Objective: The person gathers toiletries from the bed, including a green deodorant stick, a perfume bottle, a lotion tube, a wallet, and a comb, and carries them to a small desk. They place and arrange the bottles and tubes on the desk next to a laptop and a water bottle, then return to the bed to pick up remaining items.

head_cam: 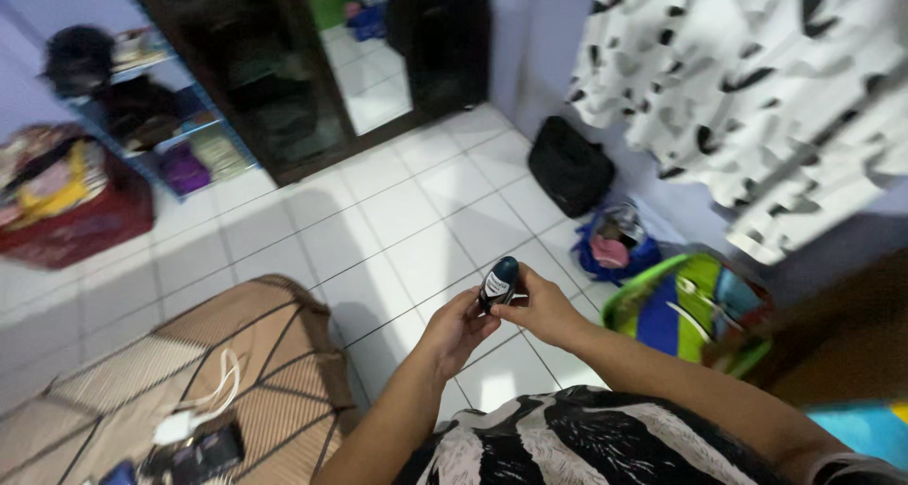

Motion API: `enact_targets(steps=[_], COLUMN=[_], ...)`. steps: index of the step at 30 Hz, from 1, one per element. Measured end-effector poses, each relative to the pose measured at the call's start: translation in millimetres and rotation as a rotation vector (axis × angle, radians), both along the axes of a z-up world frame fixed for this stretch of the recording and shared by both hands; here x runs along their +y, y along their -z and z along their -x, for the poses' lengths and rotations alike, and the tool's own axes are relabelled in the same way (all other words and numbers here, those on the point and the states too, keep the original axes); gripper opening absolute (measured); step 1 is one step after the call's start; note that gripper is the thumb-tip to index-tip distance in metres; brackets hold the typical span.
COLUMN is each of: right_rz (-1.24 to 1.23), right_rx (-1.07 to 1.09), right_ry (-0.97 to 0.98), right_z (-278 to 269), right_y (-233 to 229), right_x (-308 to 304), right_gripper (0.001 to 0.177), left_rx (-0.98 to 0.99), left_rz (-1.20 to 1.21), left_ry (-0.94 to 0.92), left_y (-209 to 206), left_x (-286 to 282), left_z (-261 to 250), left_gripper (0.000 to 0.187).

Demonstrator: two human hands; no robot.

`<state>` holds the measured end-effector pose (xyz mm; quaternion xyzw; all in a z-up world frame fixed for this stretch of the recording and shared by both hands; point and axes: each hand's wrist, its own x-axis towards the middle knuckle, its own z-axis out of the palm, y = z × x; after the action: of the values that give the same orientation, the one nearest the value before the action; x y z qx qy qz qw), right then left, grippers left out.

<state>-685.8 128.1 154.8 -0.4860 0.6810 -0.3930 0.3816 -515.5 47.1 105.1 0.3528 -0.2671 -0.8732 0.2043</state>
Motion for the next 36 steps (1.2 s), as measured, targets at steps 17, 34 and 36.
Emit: enact_targets(steps=[17,34,36], right_rz=[0.154,0.417,0.478], right_rx=[-0.043,-0.07,-0.056], right_ry=[0.713,1.17,1.143], right_z=[63.6,112.2,119.0], right_y=[1.3,-41.9,-46.0], right_x=[76.6,238.9,267.0], right_gripper=[0.063,0.053,0.052], left_rx=[0.053,0.302,0.321], left_rz=[-0.024,-0.05,-0.039], left_ry=[0.626,1.102,1.113], left_y=[-14.5,-48.8,-55.1], left_x=[-14.8,133.7,161.5], left_z=[148.6,282.5,289.5], left_gripper=[0.031,0.029,0.03])
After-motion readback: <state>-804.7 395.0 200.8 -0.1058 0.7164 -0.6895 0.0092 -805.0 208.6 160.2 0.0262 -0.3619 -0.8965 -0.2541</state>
